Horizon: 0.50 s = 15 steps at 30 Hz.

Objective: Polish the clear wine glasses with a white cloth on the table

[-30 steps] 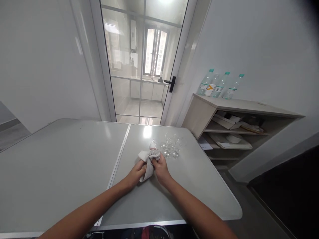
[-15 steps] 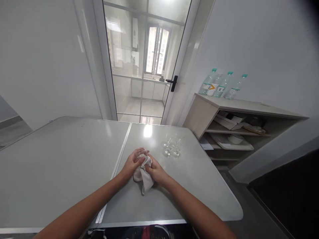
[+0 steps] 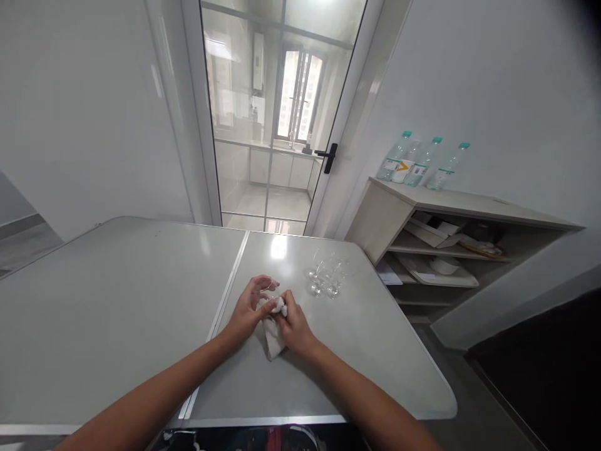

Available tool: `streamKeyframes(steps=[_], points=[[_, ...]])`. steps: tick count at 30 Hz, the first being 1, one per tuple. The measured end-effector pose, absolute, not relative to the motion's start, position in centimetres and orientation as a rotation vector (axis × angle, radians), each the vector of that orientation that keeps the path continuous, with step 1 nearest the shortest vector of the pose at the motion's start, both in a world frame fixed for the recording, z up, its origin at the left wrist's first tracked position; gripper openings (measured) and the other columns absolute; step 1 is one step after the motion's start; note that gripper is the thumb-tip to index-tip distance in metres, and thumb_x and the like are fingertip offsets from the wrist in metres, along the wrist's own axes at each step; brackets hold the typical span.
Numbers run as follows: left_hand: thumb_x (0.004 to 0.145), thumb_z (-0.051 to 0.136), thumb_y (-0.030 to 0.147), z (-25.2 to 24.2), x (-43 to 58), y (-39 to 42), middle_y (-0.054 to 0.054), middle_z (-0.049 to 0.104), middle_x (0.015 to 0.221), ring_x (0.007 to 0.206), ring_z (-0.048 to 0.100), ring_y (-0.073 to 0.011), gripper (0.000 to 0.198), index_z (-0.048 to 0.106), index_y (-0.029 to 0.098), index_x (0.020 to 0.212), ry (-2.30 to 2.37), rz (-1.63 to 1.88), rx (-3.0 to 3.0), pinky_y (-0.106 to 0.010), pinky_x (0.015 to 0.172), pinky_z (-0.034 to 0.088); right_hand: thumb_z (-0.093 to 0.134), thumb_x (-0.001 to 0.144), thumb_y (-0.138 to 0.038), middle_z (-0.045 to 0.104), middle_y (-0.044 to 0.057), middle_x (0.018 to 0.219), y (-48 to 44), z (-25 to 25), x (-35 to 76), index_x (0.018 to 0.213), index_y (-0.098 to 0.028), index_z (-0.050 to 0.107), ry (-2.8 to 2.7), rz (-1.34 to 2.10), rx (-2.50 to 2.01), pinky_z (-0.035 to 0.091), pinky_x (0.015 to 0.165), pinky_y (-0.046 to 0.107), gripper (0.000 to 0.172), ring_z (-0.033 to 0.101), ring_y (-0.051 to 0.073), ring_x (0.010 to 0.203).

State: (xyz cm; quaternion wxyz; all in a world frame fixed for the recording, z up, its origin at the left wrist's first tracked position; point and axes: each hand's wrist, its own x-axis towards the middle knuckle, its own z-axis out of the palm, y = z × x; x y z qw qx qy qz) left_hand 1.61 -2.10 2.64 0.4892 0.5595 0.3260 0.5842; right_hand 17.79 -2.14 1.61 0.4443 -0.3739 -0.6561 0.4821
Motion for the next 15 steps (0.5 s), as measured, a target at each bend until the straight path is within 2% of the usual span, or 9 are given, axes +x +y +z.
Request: streamKeyframes(steps=[3,6,9,12,14,15], points=[[0.086,0.073,0.048,2.19,1.47,-1.91,-0.014,0.065,0.127,0.112,0.063,-0.0267,0.055,0.054,0.021,0.129,0.687,1.377,1.183,-0.038,0.092,0.05,0.074,0.081,-0.042,0.058,-0.002,0.079,-1.77,1.64,17.86,0.093,-0.022,0.054,-1.368,1.74,-0.769,0.04,0.068,0.028,0.031,0.051,0.015,0.069],[0.086,0.072,0.053,1.79,1.55,-1.8,-0.015,0.065,0.128,0.108,0.065,-0.0264,0.06,0.054,0.019,0.131,0.612,1.344,1.051,-0.04,0.094,0.05,0.082,0.071,-0.048,0.059,0.0,0.076,-1.35,1.78,18.13,0.089,-0.02,0.056,-1.275,1.965,-0.738,0.041,0.066,0.029,0.042,0.053,0.016,0.066],[0.085,0.074,0.049,1.66,1.63,-1.68,-0.014,0.066,0.127,0.114,0.063,-0.0265,0.058,0.053,0.02,0.131,0.658,1.359,1.094,-0.04,0.099,0.049,0.075,0.079,-0.044,0.059,0.001,0.079,-1.31,1.96,18.23,0.089,-0.021,0.055,-1.467,1.714,-0.801,0.04,0.068,0.029,0.032,0.052,0.017,0.07],[0.084,0.077,0.045,1.71,1.5,-1.45,-0.014,0.065,0.128,0.119,0.061,-0.027,0.054,0.055,0.021,0.127,0.833,1.391,1.242,-0.04,0.099,0.049,0.066,0.082,-0.027,0.053,-0.001,0.077,-1.48,2.06,18.19,0.086,-0.024,0.049,-1.691,1.154,-1.039,0.036,0.07,0.029,0.017,0.048,0.018,0.072],[0.08,0.08,0.045,1.76,1.29,-1.26,-0.014,0.064,0.13,0.119,0.061,-0.0275,0.057,0.057,0.02,0.126,0.94,1.403,1.297,-0.039,0.098,0.051,0.065,0.08,-0.021,0.05,-0.002,0.074,-1.47,2.06,18.23,0.083,-0.025,0.047,-1.768,0.892,-1.168,0.033,0.07,0.029,0.018,0.045,0.019,0.071],[0.078,0.082,0.046,1.78,1.16,-1.17,-0.014,0.064,0.128,0.117,0.062,-0.0274,0.06,0.058,0.02,0.127,0.977,1.403,1.3,-0.039,0.096,0.051,0.065,0.079,-0.021,0.049,-0.002,0.073,-1.41,2.04,18.27,0.082,-0.025,0.046,-1.783,0.872,-1.184,0.032,0.069,0.029,0.019,0.045,0.019,0.07]])
